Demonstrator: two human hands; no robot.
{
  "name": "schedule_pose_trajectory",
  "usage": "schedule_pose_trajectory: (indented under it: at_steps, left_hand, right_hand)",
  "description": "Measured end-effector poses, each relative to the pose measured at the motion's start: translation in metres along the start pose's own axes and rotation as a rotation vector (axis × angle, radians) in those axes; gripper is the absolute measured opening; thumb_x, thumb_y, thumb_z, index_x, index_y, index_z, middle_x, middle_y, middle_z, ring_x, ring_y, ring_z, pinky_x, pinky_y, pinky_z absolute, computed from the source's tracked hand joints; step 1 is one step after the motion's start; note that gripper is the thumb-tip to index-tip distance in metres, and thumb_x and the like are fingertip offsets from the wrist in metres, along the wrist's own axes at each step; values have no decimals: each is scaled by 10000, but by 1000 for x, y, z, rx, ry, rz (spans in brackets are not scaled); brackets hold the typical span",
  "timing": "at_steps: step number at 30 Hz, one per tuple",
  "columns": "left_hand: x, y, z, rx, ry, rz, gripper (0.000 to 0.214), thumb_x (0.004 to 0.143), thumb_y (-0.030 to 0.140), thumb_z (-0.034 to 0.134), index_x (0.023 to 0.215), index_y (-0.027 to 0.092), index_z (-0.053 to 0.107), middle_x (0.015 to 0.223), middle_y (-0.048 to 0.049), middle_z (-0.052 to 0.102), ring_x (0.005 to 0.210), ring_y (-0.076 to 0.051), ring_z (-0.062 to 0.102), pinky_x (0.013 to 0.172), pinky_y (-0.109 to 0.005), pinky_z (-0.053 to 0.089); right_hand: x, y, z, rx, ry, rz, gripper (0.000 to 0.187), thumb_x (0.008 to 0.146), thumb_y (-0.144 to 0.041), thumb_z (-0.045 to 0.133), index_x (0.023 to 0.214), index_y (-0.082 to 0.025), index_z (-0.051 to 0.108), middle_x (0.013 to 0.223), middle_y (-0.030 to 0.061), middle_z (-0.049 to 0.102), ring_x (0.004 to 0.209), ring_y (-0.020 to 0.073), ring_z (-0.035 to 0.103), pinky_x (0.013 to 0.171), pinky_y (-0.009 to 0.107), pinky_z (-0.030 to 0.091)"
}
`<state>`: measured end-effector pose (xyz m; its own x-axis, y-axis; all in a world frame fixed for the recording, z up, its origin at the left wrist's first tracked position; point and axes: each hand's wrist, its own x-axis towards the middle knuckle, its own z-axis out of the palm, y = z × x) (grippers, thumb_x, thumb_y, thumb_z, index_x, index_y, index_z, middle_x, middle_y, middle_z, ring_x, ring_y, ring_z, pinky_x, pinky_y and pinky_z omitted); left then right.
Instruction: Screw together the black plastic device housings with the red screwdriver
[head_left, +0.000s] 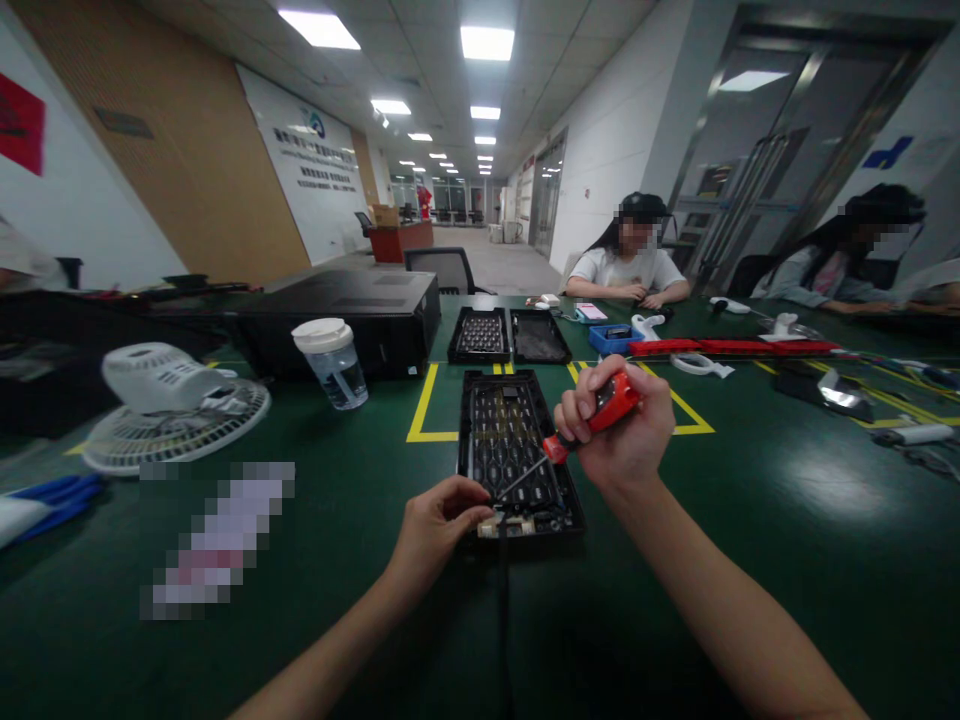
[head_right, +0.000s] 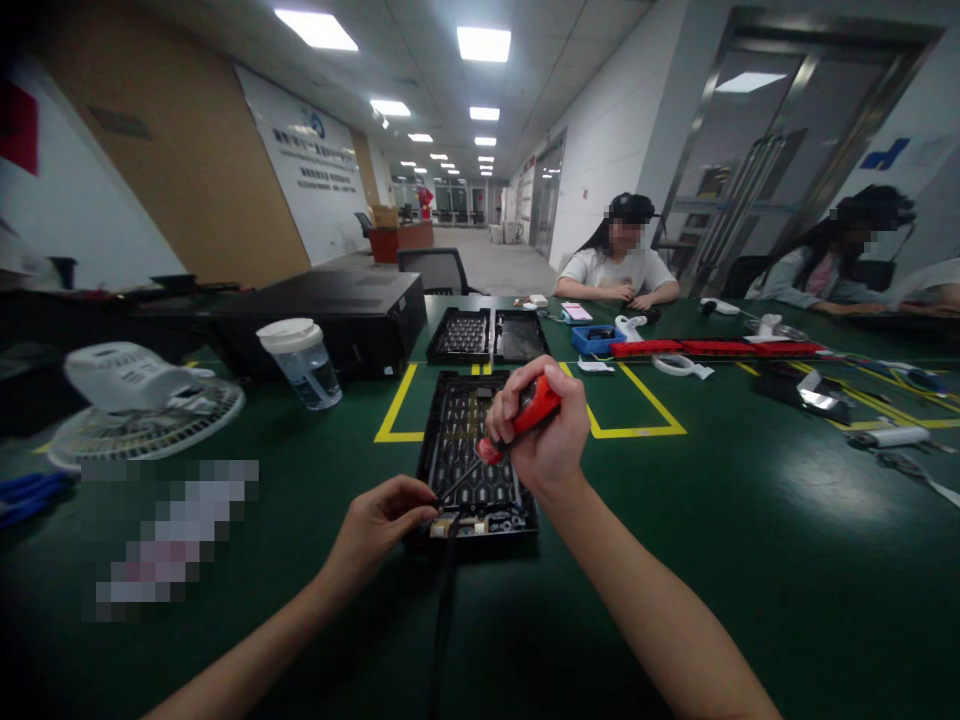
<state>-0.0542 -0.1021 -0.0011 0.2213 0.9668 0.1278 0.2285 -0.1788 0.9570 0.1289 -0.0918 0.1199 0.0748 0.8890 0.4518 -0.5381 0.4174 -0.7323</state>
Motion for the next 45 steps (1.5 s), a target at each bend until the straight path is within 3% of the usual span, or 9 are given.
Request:
schedule_pose_trajectory:
  at_steps: [11, 19, 25, 34, 38, 45]
  left_hand:
    - [0, 0, -1, -58, -13, -26, 155, 677, 286, 660, 763, 167, 608, 710, 13, 636, 655, -121, 598, 600, -220, 465]
    - [1, 1, -3, -92, -175, -38, 103, 702, 230, 624, 777, 161, 641, 739, -6, 655, 691, -128, 609, 642, -222, 470]
    - [0, -4, -2, -49, -169, -39, 148, 726, 259, 605, 831, 158, 636, 751, -17, 663, 701, -145, 626, 666, -252, 492]
    - [1, -1, -6, 24, -152, 35, 185, 727, 243, 595, 886, 159, 639, 828, -37, 671, 736, -151, 632, 690, -271, 510]
    - [3, 2, -12, 121, -101, 74, 232, 743, 286, 575, 935, 167, 628, 877, -41, 668, 772, -160, 623, 673, -272, 508]
    - [13, -10, -23, 519, 135, 205, 236, 845, 285, 434, 994, 198, 595, 994, -35, 627, 932, -171, 574, 836, -316, 450]
  right_hand:
    - [-1, -2, -1, 21, -64, -12, 257, 768, -388, 339, 604, -210, 427, 457, -55, 370, 316, 73, 329, 342, 220, 311]
    - [-5, -6, -5, 49, -289, 35, 265, 722, -438, 415, 600, -210, 474, 417, -58, 407, 279, 78, 351, 298, 211, 332]
    - [-6, -5, -1, 117, -361, -1, 269, 728, -416, 431, 610, -184, 496, 411, -47, 427, 272, 86, 360, 291, 215, 330]
    - [-6, -5, 1, 129, -329, -17, 242, 735, -371, 411, 609, -186, 500, 416, -42, 421, 283, 88, 356, 294, 219, 322]
    - [-5, -5, 1, 97, -301, -21, 255, 726, -396, 427, 597, -186, 494, 405, -47, 410, 289, 89, 369, 297, 215, 324]
    - [1, 2, -2, 64, -291, -15, 260, 747, -391, 402, 609, -188, 489, 420, -49, 408, 294, 82, 358, 309, 213, 328]
